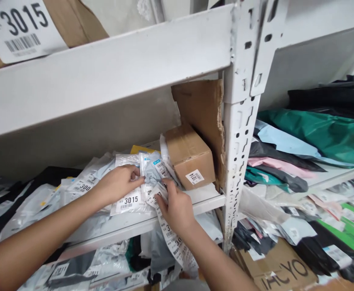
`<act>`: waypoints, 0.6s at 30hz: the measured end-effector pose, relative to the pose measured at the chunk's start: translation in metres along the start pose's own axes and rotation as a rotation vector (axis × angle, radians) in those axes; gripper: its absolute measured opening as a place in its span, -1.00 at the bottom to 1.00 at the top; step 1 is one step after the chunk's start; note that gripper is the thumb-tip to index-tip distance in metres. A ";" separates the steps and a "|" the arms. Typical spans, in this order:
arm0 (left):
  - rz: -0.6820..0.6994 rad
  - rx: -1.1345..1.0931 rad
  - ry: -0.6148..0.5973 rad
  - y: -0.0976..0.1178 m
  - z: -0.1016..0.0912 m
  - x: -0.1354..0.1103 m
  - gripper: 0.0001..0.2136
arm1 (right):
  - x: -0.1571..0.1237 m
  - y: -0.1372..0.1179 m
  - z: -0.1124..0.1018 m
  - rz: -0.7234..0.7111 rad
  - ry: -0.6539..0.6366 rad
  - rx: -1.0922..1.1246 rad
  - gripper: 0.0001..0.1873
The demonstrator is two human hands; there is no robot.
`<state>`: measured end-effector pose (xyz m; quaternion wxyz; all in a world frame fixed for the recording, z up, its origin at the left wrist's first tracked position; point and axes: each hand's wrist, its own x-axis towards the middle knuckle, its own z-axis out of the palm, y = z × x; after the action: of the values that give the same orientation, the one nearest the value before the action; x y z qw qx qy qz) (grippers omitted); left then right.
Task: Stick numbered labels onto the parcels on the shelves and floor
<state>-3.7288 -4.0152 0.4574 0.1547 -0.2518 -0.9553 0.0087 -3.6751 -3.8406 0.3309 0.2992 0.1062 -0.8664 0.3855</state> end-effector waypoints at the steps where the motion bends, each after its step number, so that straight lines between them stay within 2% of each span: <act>1: -0.001 0.000 -0.006 0.001 0.001 0.002 -0.80 | 0.000 -0.001 0.000 -0.013 0.006 -0.011 -0.64; 3: 0.003 0.048 -0.010 0.003 0.004 0.005 -0.84 | 0.001 -0.005 0.000 -0.050 0.014 -0.035 -0.72; 7: -0.032 0.099 -0.063 0.003 0.010 0.010 -0.84 | 0.006 -0.012 -0.005 -0.124 -0.036 -0.118 -0.64; 11: -0.114 -0.087 -0.169 0.004 0.006 0.015 -0.73 | 0.025 -0.016 -0.013 -0.058 -0.007 -0.130 -0.59; 13: -0.156 -0.222 -0.172 0.003 0.002 0.016 -0.72 | 0.035 -0.014 -0.014 -0.027 -0.027 -0.102 -0.58; 16: -0.196 -0.408 -0.045 -0.005 -0.009 0.007 -0.72 | 0.038 -0.009 -0.015 -0.027 -0.074 -0.012 -0.45; 18: -0.254 -0.418 0.135 -0.013 -0.016 -0.015 -0.72 | 0.028 -0.005 -0.018 -0.058 -0.049 0.085 -0.33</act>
<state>-3.7182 -4.0349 0.4701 0.1627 -0.1564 -0.9478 -0.2254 -3.6875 -3.8297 0.3596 0.2843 0.1535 -0.8528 0.4104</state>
